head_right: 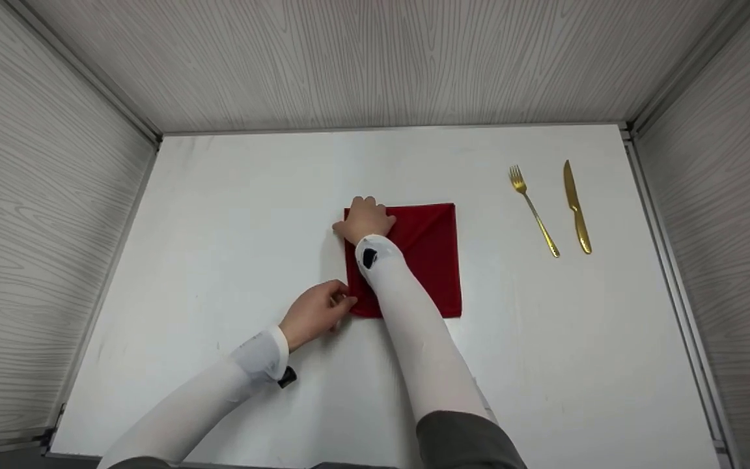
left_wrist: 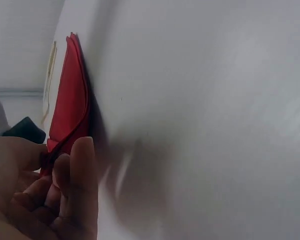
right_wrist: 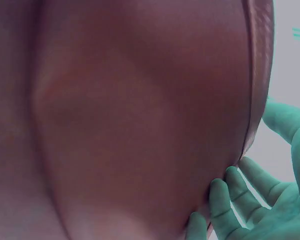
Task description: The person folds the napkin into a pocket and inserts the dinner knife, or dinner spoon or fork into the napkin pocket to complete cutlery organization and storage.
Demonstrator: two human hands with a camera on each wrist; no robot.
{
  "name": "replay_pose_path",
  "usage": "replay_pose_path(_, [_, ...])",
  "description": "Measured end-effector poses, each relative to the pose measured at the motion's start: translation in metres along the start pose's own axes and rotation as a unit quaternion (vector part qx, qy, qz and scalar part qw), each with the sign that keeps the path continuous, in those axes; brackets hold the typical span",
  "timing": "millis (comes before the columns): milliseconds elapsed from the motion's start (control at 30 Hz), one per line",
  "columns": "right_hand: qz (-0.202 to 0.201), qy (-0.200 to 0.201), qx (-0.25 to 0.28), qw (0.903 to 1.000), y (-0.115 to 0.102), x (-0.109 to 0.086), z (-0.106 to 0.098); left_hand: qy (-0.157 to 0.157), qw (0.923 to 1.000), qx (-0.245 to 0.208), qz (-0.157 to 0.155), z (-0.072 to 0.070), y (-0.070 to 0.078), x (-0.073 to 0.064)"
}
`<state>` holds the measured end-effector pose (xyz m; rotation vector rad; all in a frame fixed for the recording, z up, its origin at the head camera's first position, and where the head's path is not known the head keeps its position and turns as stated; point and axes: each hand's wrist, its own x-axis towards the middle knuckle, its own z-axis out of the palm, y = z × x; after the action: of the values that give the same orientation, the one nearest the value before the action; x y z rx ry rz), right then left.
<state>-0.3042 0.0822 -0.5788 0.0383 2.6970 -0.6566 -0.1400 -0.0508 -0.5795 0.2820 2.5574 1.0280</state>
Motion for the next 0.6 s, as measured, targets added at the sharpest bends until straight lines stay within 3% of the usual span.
replay_pose_path(100, [-0.004, 0.014, -0.031, 0.9994, -0.004, -0.001, 0.001, 0.005, 0.9993, 0.03, 0.019, 0.004, 0.006, -0.001])
replay_pose_path(267, [-0.017, 0.038, -0.057, 0.9975, -0.007, -0.001, 0.0, 0.001, 0.9992, 0.03, 0.024, 0.008, 0.01, -0.003])
replay_pose_path(600, [-0.024, 0.048, 0.02, 0.9984, -0.004, 0.0, -0.011, -0.011, 0.9999, -0.002, -0.005, 0.006, 0.006, -0.004])
